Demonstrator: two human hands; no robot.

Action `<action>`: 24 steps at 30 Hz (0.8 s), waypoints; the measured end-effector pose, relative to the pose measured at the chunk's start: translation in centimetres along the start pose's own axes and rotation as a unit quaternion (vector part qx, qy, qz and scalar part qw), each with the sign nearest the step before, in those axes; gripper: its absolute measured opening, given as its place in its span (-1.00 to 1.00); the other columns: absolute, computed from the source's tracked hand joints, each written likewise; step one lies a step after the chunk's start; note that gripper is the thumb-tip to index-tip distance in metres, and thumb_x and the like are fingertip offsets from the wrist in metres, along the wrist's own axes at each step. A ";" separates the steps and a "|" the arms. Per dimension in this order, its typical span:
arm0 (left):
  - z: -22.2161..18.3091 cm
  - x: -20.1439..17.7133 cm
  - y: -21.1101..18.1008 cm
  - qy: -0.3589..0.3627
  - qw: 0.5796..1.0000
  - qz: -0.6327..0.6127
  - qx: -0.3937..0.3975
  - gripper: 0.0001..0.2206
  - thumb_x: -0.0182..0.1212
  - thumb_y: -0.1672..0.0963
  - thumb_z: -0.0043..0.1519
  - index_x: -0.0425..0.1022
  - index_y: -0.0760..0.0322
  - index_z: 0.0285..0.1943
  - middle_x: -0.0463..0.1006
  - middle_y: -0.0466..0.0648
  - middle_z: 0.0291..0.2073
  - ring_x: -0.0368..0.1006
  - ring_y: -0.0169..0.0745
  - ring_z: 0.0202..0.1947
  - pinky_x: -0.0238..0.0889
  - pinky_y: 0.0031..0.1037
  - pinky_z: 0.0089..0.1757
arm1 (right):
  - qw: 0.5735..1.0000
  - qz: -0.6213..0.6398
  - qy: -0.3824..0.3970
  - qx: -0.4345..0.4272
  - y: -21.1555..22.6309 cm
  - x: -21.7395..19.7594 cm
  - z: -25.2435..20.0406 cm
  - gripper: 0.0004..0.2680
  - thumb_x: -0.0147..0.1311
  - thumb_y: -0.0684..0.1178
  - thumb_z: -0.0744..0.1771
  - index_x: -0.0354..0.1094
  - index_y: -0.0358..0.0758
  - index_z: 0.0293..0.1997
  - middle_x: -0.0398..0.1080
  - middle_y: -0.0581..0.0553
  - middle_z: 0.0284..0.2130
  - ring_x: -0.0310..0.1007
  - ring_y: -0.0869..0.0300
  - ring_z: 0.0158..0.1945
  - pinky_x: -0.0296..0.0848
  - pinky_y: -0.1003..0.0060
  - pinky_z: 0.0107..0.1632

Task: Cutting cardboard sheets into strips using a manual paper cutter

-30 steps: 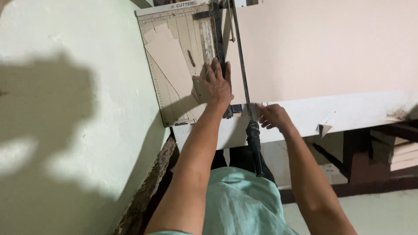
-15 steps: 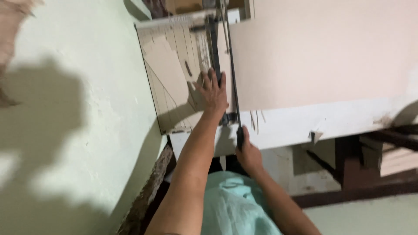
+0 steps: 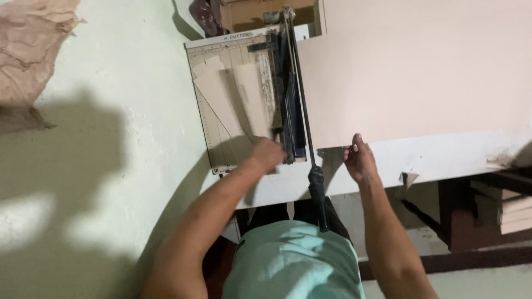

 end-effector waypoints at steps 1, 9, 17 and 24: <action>-1.1 -0.5 1.6 0.080 0.996 0.024 -0.007 -0.95 0.26 0.09 0.18 0.61 -0.11 -0.29 0.63 -0.20 -0.31 0.47 -0.15 -0.30 0.23 -0.12 -0.22 | 0.999 -0.031 0.006 -0.002 0.2 -0.2 0.0 -0.75 0.08 0.18 0.43 0.05 -0.06 -0.09 0.39 -0.07 -0.30 0.51 0.13 -0.36 0.51 0.39 -0.37; -5.8 -6.9 8.5 0.065 0.936 -0.258 -0.231 -0.62 -0.05 0.03 0.35 0.34 0.05 0.36 0.33 0.04 0.32 0.54 0.13 -0.04 0.42 -0.20 -0.14 | 0.621 -0.740 -0.138 -0.219 -1.2 -0.9 0.9 -0.76 0.11 0.16 0.40 0.29 -0.03 0.13 0.34 -0.06 -0.10 0.41 0.10 -0.05 0.51 0.19 -0.13; -7.4 -9.9 5.3 0.076 0.941 -0.210 -0.254 -0.65 0.03 0.08 0.37 0.36 0.25 0.32 0.19 0.14 0.34 0.44 0.15 0.16 0.39 -0.07 0.05 | 0.491 -0.802 -0.144 -0.308 -7.8 -0.1 8.3 -0.81 0.17 -0.02 0.34 0.32 -0.27 -0.06 0.34 -0.12 -0.16 0.42 0.02 -0.01 0.54 0.22 -0.11; -9.0 -10.9 5.6 0.085 0.922 -0.236 -0.296 -0.68 0.04 0.10 0.39 0.37 0.27 0.31 0.23 0.14 0.33 0.42 0.07 0.21 0.40 -0.18 0.11 | 0.788 -0.586 -0.141 -0.125 -1.8 -0.5 -7.0 -0.74 -0.23 0.07 0.47 0.40 -0.24 -0.02 0.43 -0.27 -0.22 0.50 -0.12 -0.06 0.44 -0.03 -0.03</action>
Point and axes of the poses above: each hand's wrist, its own z-axis towards the middle knuckle, its own x-axis out of the palm, y = z × x, the point moved 8 cm from there along z, towards the middle knuckle
